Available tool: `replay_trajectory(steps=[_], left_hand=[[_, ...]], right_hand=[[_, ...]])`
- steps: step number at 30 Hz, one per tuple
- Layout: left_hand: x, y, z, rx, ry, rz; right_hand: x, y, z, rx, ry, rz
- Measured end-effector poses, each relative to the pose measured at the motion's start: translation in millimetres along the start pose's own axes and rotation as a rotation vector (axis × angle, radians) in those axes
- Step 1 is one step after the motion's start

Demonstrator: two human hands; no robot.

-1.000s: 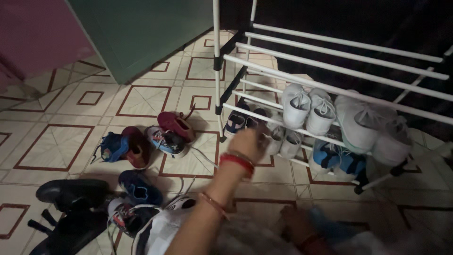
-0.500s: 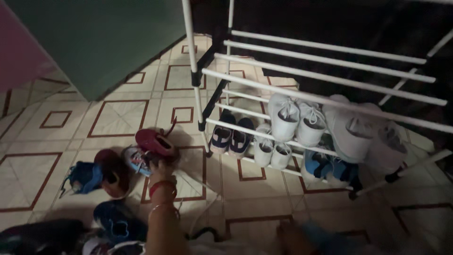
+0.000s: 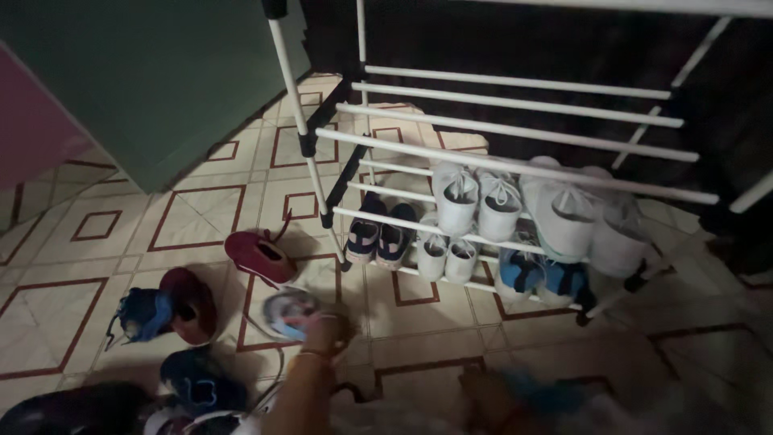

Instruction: The person ties the laces of shoes and places them onto the tiers of a metal shoe rack, handling different pairs one at a time.

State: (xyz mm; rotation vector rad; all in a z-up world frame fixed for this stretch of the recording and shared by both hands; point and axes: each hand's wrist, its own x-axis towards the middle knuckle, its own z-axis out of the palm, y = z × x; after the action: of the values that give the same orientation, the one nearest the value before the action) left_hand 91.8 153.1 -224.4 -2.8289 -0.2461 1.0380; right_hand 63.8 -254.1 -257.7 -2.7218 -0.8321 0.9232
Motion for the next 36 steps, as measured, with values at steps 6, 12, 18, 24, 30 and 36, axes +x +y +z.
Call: replay_trajectory(steps=[6, 12, 18, 24, 30, 36], left_hand=[[-82.9, 132.6, -23.4, -0.141, -0.079, 0.337], [-81.6, 148.5, -11.6, -0.401, 0.103, 0.503], [-71.5, 115.7, 25.9, -0.316, 0.153, 0.342], [-62.6, 149.8, 73.7, -0.262, 0.136, 0.467], [-31.8, 162.0, 62.2, -0.302, 0.175, 0.524], [-45.8, 70.0, -13.0, -0.884, 0.457, 0.206]], right_hand=[[22.8, 30.3, 29.3, 0.736, 0.274, 0.035], [44.6, 28.9, 28.1, 0.972, 0.407, 0.006], [40.1, 33.4, 26.5, 1.034, 0.431, -0.104], [32.9, 18.9, 22.9, 1.065, 0.618, -0.326], [48.4, 51.4, 13.4, 1.548, 0.514, -0.236], [32.0, 103.1, -8.8, 0.867, 0.922, 0.343]])
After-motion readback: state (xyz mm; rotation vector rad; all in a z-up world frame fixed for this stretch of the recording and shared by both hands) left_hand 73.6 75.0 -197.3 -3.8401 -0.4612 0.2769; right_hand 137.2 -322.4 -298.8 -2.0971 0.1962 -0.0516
